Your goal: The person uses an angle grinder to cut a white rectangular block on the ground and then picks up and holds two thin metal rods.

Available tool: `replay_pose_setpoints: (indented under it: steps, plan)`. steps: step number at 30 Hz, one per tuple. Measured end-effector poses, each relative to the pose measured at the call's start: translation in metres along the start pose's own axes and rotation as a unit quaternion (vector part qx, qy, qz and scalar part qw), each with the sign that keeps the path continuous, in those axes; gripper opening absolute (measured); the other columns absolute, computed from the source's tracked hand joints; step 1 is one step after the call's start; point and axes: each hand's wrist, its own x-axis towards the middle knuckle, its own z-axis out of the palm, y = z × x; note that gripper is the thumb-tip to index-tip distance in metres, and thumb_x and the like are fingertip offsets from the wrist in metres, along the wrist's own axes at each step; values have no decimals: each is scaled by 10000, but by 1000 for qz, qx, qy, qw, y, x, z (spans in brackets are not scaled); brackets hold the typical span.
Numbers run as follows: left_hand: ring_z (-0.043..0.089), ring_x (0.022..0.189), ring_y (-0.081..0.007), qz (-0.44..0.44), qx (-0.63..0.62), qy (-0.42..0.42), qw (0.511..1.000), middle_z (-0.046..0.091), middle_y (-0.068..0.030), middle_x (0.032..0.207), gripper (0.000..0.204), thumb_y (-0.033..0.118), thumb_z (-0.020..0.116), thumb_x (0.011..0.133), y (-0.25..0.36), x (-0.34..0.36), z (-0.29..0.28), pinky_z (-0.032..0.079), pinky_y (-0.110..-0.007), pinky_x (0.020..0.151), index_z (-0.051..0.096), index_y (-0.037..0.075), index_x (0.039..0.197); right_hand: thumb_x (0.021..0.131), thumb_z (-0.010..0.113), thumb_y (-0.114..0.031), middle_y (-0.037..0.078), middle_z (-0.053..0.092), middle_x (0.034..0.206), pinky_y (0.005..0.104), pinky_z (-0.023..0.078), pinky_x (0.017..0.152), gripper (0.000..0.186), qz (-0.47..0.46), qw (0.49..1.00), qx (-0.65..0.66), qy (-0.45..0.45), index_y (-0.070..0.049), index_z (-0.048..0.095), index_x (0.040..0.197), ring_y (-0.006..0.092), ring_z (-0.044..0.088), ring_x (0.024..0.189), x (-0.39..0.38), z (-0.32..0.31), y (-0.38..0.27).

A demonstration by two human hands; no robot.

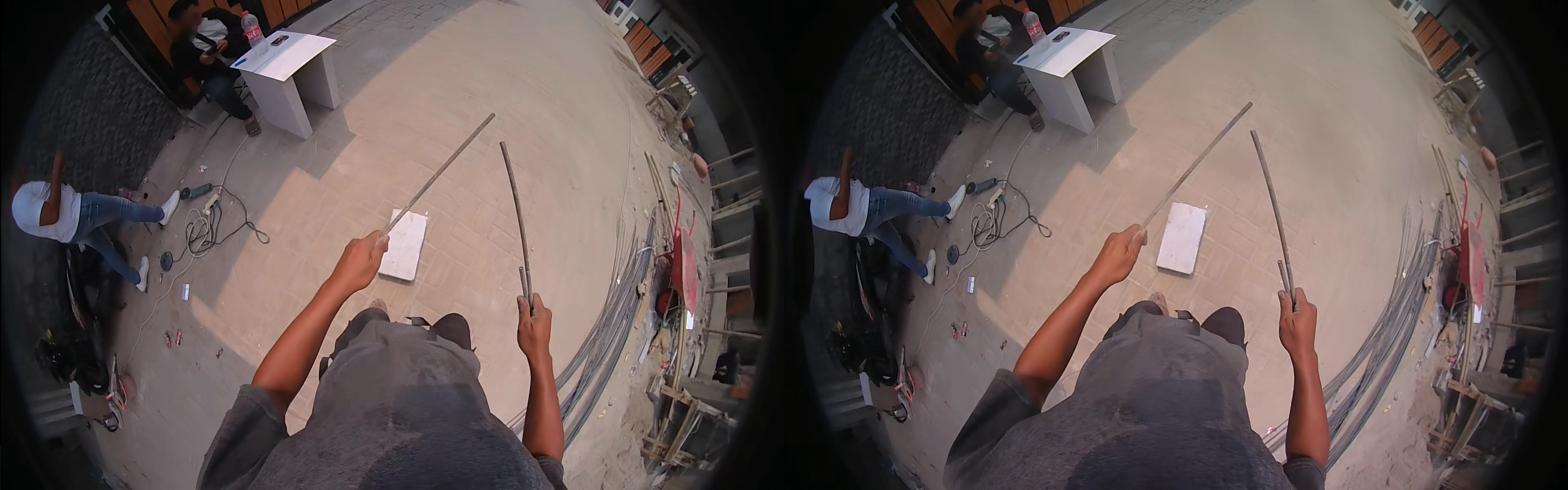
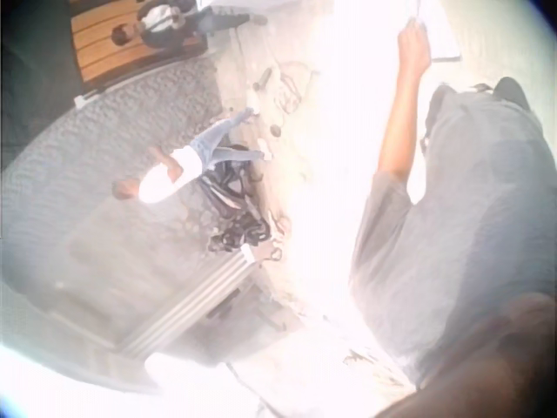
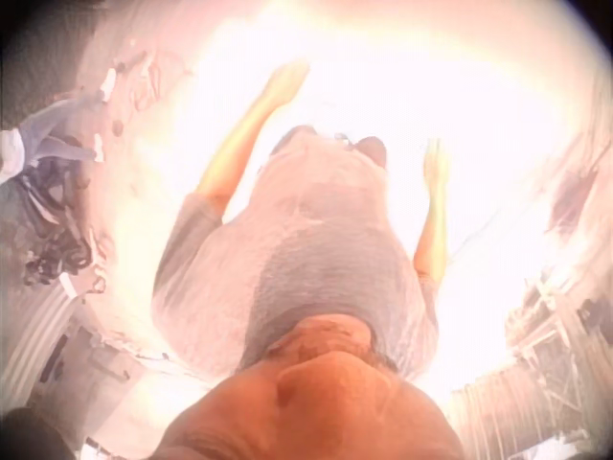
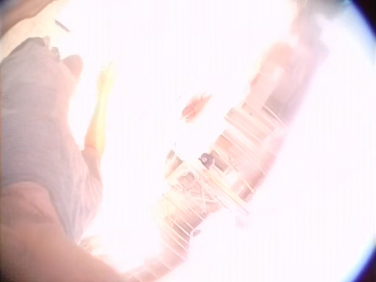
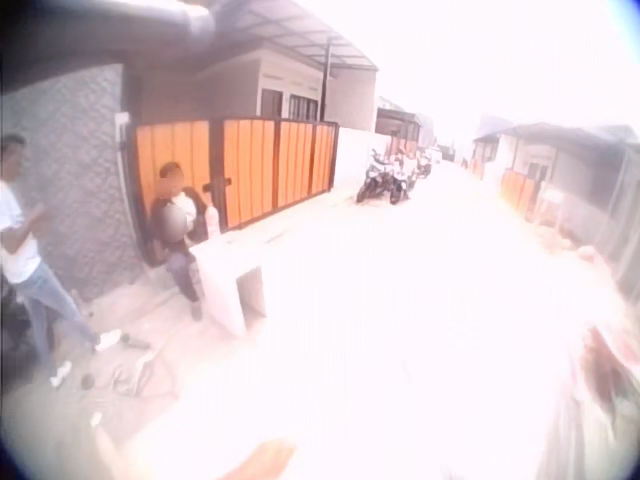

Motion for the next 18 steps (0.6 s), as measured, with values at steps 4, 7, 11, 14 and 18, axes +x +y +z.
replay_pose_setpoints:
  steps: [4,7,11,14,18]
  plan:
    - [672,821,-471,-68,76,20,995,691,-254,799,347,364,571,1049,-7,-10,-8,505,-544,725,703,46,1089,1007,667,-203,190,539,657,465,428,599,281,-264,961,-75,10,-6,518,872,400,533,637,94,23,-98]
    - [662,793,-467,-79,90,18,993,686,-231,772,343,379,591,1037,4,-20,-1,507,-526,708,725,65,1074,984,678,-205,179,588,675,498,470,676,249,-497,866,-20,42,-32,518,901,417,595,755,163,43,-159]
    - [659,780,-460,-109,90,45,989,685,-220,765,368,408,612,1021,16,-34,-15,509,-520,711,742,64,1011,1022,621,-287,191,630,709,524,488,697,274,-423,860,-223,-178,-44,543,921,420,638,800,224,70,-161]
    - [654,761,-453,-141,126,86,978,681,-208,748,422,460,631,998,16,-66,-14,509,-512,704,739,55,950,1037,595,-355,201,641,721,529,489,697,318,-413,814,-277,-301,-48,572,954,426,648,799,228,91,-163]
    - [651,743,-441,-259,174,75,947,676,-194,730,516,552,675,940,31,-114,-26,502,-505,688,709,44,860,1016,642,-391,198,614,693,510,469,660,363,-445,761,-189,-433,-38,586,952,413,621,717,228,118,-147]
